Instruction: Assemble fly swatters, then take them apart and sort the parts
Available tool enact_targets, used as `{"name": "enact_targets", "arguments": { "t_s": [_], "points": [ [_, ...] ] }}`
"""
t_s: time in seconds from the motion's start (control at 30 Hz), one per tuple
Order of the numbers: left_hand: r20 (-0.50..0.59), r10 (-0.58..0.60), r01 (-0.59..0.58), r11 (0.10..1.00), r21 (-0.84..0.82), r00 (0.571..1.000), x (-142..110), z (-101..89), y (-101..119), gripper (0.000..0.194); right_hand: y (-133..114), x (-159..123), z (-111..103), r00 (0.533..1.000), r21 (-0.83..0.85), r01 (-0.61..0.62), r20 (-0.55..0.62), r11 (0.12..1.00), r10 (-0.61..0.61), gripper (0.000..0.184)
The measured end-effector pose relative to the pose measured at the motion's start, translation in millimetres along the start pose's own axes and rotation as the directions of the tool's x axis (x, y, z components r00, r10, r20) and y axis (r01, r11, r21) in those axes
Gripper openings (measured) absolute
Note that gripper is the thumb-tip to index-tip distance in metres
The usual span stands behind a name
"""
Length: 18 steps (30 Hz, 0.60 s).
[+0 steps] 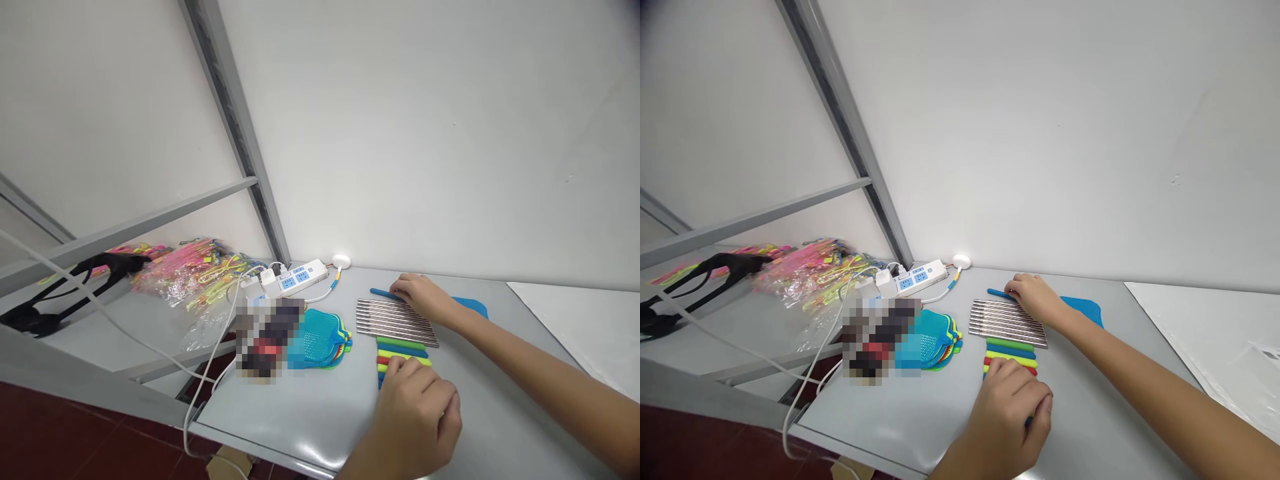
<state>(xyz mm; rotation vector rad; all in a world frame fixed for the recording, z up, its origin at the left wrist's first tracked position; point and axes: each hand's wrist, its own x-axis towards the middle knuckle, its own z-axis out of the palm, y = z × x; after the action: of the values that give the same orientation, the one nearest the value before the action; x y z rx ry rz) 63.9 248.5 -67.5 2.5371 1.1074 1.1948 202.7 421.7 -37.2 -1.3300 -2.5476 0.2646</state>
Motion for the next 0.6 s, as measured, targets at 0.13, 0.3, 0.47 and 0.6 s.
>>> {"name": "enact_targets", "arguments": {
  "t_s": [0.13,0.3,0.47,0.6],
  "points": [
    [0.02,0.022,-0.022,1.0,0.017,1.0,-1,-1.1,3,0.007,21,-8,-7,0.998,0.036,-0.07,0.007,0.997,0.07,0.033],
    [0.034,0.049,-0.051,0.997,0.052,0.998,-3,-0.5,6,0.007,41,-19,-12,0.992,0.077,-0.101,0.081,0.992,0.094,0.028],
    [0.02,0.028,-0.029,0.998,0.061,0.999,-5,-5.5,8,0.009,46,-26,-15,0.992,0.022,-0.095,0.092,0.995,0.092,0.025],
    [0.036,-0.005,0.003,0.999,0.051,0.999,-10,-16.3,11,0.018,46,-34,-17,0.993,-0.05,-0.073,0.092,0.996,0.077,0.029]
  ]
}}
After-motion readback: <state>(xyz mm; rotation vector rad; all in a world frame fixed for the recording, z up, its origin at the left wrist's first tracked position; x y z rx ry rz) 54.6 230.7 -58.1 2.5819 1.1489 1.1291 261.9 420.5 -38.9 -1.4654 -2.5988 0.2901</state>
